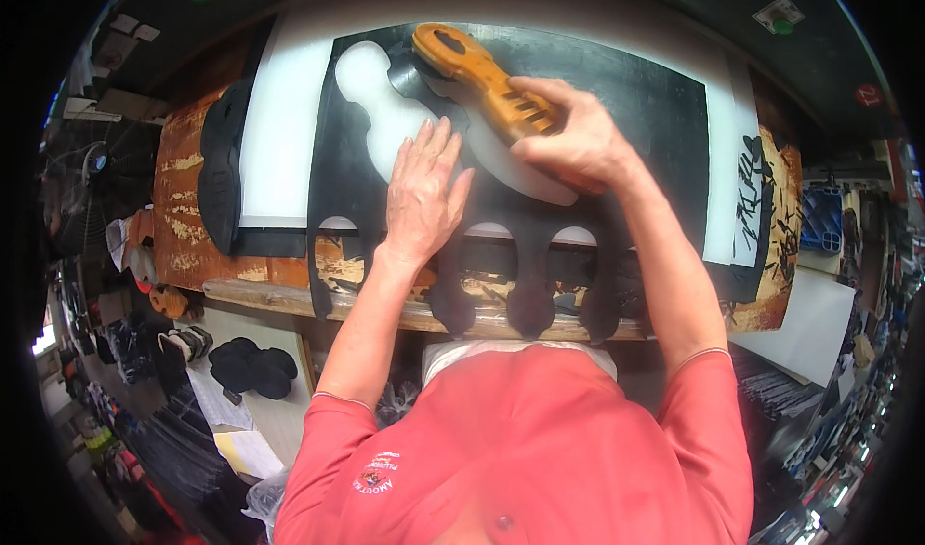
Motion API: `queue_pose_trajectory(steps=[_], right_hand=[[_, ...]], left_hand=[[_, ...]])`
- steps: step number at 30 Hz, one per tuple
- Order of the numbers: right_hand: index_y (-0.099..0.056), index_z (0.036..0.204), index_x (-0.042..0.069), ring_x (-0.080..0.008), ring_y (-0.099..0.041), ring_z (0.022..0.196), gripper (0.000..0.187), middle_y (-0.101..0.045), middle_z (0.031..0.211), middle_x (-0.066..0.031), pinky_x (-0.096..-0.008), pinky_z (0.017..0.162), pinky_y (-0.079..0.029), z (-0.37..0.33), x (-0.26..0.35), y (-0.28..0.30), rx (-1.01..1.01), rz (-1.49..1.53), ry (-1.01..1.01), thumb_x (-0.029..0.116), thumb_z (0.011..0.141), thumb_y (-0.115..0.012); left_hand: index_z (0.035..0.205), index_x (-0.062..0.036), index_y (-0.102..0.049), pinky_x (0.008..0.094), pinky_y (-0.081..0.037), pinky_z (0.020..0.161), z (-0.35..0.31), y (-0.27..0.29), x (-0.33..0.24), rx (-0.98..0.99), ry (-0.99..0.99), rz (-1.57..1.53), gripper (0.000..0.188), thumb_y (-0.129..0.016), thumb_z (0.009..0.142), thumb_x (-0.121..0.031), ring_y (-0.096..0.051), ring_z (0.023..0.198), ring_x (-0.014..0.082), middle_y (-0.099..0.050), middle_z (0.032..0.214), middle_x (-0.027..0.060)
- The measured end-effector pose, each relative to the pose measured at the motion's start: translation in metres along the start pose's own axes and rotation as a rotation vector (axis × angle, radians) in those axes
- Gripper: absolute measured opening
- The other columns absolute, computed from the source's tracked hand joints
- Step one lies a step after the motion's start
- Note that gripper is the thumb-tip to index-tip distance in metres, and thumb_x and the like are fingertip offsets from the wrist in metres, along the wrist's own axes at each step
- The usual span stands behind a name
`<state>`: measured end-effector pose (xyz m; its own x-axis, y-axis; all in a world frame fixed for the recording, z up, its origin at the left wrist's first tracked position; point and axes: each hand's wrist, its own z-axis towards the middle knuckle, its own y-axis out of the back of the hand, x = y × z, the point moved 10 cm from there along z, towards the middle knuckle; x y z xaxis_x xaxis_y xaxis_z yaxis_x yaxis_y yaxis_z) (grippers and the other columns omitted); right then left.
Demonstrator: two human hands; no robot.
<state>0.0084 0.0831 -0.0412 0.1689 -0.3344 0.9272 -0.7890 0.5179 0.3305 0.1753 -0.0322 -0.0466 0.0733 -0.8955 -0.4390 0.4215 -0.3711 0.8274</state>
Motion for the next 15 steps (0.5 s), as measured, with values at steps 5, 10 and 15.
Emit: queue_pose_trajectory(steps=[5, 10, 15], right_hand=[[-0.059, 0.152, -0.003, -0.0259, -0.063, 0.127, 0.085, -0.067, 0.140, -0.0180, -0.0355, 0.113, -0.047, 0.002, -0.013, 0.012, 0.008, 0.225, -0.060, 0.025, 0.075, -0.082], [-0.057, 0.153, -0.003, -0.0238, -0.063, 0.128, 0.084, -0.066, 0.141, -0.0163, -0.0350, 0.116, -0.044, 0.000, -0.024, 0.014, -0.030, 0.358, -0.046, 0.023, 0.077, -0.081], [-0.058, 0.152, -0.004, -0.0305, -0.063, 0.131, 0.086, -0.065, 0.144, -0.0240, -0.0401, 0.115, -0.045, 0.000, -0.029, 0.022, -0.097, 0.514, -0.012, 0.029, 0.077, -0.081]], left_hand=[[0.133, 0.0048, -0.068, 0.0547, -0.045, 0.114, 0.016, 0.007, -0.015, -0.044, 0.109, -0.104, 0.054, -0.082, 0.091, -0.026, -0.061, 0.131, 0.0420, -0.069, 0.135, 0.0222], [0.129, 0.0046, -0.065, 0.0445, -0.059, 0.091, 0.036, -0.046, -0.048, 0.153, 0.368, -0.839, 0.055, -0.085, 0.094, -0.032, -0.073, 0.100, 0.0381, -0.075, 0.111, 0.0200], [0.131, 0.0024, -0.068, 0.0365, -0.056, 0.099, 0.034, -0.055, -0.061, 0.128, 0.363, -1.083, 0.032, -0.072, 0.104, -0.015, -0.072, 0.110, 0.0205, -0.078, 0.120, 0.0151]])
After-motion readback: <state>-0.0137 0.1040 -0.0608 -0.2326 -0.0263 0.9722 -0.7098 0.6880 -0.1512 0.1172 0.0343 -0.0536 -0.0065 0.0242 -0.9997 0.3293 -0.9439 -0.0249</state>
